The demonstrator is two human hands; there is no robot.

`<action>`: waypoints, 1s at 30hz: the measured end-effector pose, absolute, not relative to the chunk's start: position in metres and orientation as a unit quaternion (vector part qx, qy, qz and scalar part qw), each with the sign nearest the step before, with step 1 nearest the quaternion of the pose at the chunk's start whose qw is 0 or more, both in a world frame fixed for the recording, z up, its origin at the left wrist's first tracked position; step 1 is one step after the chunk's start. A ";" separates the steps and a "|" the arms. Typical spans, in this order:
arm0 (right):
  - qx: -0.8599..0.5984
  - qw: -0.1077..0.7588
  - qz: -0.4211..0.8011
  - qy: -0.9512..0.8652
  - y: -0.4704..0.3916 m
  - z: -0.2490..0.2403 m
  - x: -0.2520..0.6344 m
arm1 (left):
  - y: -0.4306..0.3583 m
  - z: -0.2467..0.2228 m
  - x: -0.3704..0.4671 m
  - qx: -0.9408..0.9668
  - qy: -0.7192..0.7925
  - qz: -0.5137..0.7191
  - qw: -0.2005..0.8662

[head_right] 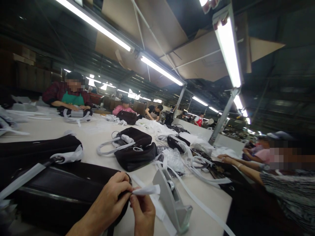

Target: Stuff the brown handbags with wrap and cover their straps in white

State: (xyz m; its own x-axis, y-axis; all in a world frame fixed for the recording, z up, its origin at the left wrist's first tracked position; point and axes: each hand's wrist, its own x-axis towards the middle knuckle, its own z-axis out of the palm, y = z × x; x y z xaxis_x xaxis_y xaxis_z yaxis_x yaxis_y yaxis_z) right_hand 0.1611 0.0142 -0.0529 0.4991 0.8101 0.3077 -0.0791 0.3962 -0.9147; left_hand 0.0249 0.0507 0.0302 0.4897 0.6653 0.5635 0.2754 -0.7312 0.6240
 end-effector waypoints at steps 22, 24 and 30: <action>-0.376 0.735 0.422 -0.375 0.030 -0.069 0.158 | 0.050 0.034 0.017 0.814 0.297 0.408 0.289; -0.379 0.737 0.411 -0.379 0.030 -0.069 0.158 | 0.050 0.036 0.018 0.817 0.292 0.408 0.286; -0.393 0.741 0.385 -0.385 0.027 -0.062 0.155 | 0.051 0.033 0.025 0.794 0.300 0.449 0.280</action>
